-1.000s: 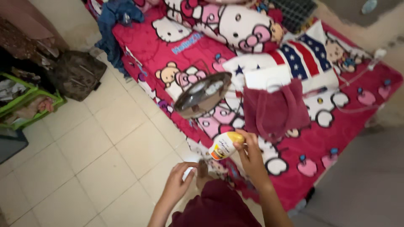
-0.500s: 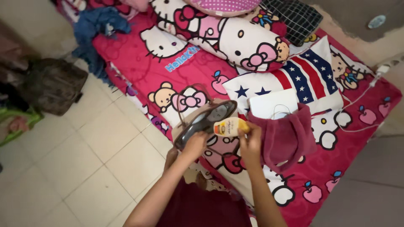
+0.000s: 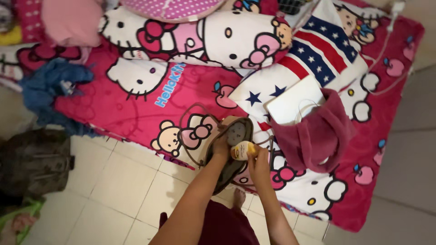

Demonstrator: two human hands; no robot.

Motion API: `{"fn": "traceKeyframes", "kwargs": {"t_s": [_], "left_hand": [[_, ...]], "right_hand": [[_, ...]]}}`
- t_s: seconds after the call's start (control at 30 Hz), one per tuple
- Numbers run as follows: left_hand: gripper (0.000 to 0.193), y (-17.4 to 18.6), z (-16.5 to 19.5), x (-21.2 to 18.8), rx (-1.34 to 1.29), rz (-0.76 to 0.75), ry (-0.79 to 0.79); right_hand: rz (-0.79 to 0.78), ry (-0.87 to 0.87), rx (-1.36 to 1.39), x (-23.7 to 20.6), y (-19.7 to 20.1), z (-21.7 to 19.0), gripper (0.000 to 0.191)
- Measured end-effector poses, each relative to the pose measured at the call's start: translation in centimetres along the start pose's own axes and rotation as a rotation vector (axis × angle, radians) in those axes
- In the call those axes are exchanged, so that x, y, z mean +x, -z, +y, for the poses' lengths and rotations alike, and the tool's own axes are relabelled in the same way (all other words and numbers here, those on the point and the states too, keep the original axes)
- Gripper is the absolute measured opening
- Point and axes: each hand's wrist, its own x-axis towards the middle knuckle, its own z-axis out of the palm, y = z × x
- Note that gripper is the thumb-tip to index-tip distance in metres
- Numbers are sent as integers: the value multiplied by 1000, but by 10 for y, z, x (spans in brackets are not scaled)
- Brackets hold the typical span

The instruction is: The person packs a handbag on a bed: they place a laptop and a towel into the bag, pick up a bottle and a face mask from the bed, gather headphones and cosmetic containers from a vanity table, and place the items one by one into the handbag, finishing by closing it.

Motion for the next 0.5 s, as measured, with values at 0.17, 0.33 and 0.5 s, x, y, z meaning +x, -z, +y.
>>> {"fn": "traceKeyframes", "kwargs": {"t_s": [0.17, 0.33, 0.5], "left_hand": [[47, 1, -10, -5, 1080, 13, -382], [64, 3, 0, 3, 1039, -340, -278], [59, -11, 9, -12, 793, -465, -381]], "right_hand": [[83, 32, 10, 2, 2, -11, 31], [72, -19, -7, 2, 9, -29, 28], [59, -140, 12, -4, 6, -35, 31]]}}
